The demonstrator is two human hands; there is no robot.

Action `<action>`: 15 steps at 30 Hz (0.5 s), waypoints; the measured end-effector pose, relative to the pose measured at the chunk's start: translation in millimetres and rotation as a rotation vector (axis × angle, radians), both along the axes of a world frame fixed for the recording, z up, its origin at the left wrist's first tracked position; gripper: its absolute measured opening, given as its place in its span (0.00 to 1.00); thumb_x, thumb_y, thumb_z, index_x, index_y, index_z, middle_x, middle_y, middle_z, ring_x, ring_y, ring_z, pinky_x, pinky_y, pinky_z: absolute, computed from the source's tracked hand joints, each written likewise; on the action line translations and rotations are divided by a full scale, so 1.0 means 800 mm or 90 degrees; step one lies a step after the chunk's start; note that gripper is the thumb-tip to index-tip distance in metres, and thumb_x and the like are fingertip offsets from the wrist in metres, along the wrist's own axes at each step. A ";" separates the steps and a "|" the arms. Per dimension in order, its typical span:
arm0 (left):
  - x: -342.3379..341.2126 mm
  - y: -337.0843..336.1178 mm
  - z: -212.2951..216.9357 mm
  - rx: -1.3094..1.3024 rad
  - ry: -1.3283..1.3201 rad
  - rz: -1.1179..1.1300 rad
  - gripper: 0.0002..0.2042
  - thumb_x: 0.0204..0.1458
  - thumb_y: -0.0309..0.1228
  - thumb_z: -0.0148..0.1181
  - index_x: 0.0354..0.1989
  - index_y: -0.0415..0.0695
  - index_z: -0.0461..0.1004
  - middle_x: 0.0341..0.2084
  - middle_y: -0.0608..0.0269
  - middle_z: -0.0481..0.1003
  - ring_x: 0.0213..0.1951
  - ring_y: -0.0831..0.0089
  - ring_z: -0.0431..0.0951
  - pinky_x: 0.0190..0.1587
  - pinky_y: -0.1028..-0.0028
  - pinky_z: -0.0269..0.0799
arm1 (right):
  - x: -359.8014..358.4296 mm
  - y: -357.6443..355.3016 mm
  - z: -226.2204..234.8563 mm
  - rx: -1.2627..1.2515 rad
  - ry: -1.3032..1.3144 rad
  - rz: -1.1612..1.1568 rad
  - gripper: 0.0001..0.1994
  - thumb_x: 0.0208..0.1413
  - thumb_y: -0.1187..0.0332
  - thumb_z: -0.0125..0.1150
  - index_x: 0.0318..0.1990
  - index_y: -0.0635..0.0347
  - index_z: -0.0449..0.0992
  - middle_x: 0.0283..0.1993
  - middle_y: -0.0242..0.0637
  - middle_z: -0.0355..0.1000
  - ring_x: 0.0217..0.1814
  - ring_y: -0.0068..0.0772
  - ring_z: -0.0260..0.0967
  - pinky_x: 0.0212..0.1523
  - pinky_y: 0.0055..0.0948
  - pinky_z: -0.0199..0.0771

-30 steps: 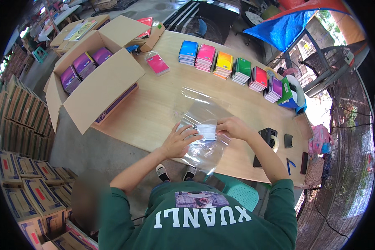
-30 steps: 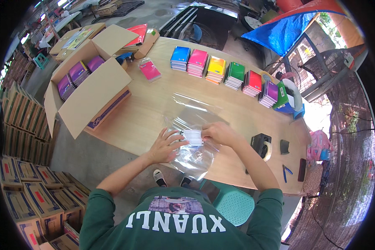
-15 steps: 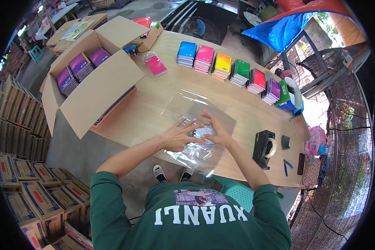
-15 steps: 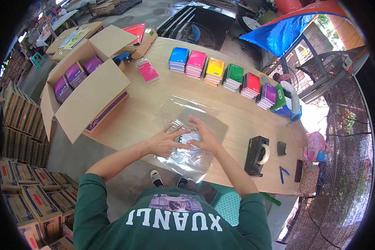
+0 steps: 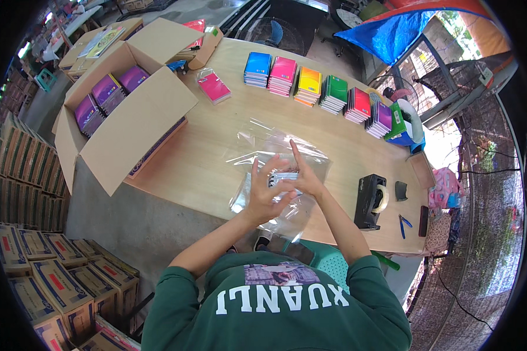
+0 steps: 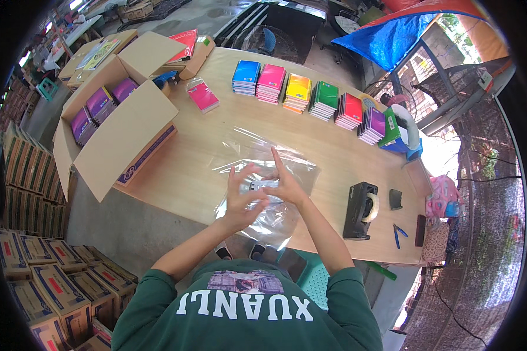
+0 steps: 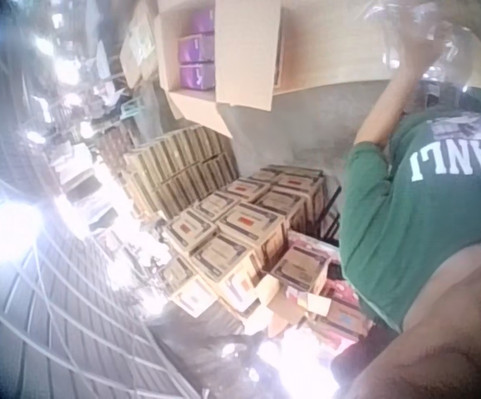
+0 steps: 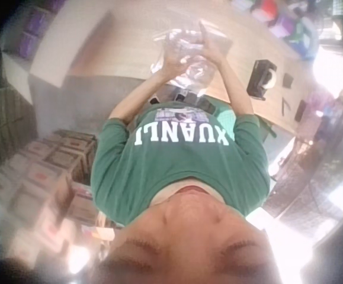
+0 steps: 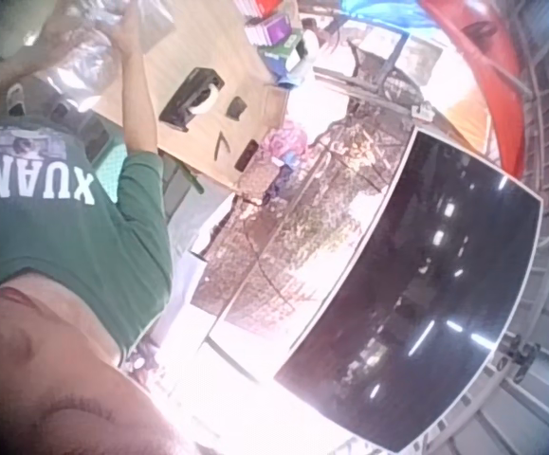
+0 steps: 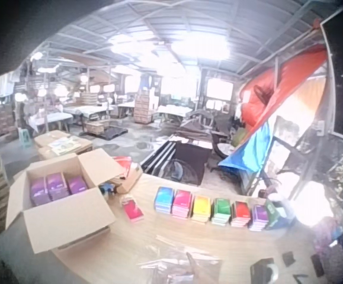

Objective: The person gathers small colorful notebooks from stacks on a table, places them into clear plastic bags, and then puts the bagged notebooks into a cardboard box.

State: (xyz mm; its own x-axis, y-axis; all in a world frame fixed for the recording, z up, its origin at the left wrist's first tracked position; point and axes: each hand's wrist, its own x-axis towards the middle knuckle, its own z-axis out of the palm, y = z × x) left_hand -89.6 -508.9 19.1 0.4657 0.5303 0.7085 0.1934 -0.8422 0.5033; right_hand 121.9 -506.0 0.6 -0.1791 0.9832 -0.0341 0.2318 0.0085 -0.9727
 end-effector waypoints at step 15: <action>0.025 0.005 -0.018 -0.292 -0.002 -0.002 0.08 0.42 0.31 0.71 0.27 0.44 0.77 0.60 0.46 0.61 0.58 0.49 0.65 0.57 0.54 0.64 | 0.016 -0.006 -0.005 -0.138 0.408 -0.180 0.42 0.47 0.75 0.70 0.71 0.52 0.57 0.42 0.41 0.75 0.47 0.35 0.73 0.54 0.32 0.72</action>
State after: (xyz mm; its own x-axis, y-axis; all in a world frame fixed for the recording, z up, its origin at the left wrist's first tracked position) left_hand -69.7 -504.9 4.6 0.4662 0.7884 0.4014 0.1896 -0.5323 0.8251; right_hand 135.0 -510.6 -3.2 0.0299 0.9779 -0.2071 -0.4181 -0.1759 -0.8912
